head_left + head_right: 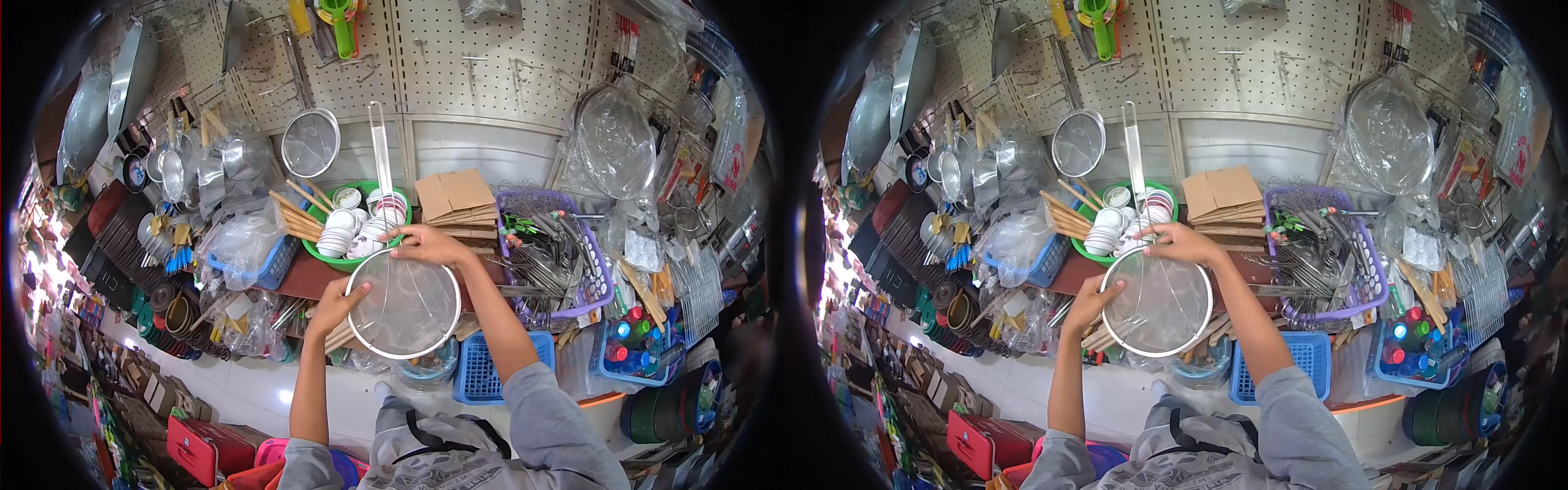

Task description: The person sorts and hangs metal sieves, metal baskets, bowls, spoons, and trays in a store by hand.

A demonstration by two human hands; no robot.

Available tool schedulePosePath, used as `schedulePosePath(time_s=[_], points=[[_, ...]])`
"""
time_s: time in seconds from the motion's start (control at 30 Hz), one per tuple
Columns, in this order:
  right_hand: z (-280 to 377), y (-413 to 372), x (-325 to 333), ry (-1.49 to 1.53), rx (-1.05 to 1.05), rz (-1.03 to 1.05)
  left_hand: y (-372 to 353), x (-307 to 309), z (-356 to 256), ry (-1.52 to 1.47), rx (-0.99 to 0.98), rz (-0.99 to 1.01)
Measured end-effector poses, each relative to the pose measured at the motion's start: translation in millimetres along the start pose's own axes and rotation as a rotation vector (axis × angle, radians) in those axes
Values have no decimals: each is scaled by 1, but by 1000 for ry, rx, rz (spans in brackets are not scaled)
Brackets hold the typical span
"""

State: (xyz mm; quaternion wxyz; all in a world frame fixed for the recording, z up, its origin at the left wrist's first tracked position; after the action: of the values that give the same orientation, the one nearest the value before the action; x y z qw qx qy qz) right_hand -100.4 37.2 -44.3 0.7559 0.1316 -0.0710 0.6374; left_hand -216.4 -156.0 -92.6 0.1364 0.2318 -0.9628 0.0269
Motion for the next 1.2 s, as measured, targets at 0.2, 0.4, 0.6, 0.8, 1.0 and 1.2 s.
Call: schedulePosePath(time_s=[0.2, 0.4, 0.6, 0.8, 1.0, 1.2], points=[[-42, -25, -23, -31, 29, -107, -9, 24, 29, 35, 5, -43], [-65, -36, -47, 57, -38, -172, -22, 26, 51, 40, 3, -69], [-64, -35, -54, -124, 74, -243, -28, 15, 39, -69, -17, -165], [-64, -27, -54, -117, 32, -264, -24, 12, 56, -48, -97, -317], [-54, 23, -34, 235, 135, -475, -27, 14, 64, -1, -27, -291], [-1, 96, 5, 223, 337, -613, 0, 25, 76, 4, -96, -190]])
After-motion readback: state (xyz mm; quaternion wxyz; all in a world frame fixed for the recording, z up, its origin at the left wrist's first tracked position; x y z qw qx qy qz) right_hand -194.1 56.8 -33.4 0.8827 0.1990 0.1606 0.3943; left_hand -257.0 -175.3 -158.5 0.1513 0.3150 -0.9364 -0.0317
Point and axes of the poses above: each hand's wrist, its own y-axis towards the middle knuckle, its own x-axis out of the back of the hand, z = x × y, the point moved 6 cm from there along y, towards the middle knuckle, and after that the axes turned 3 degrees about -z, right-handed, at the moved point
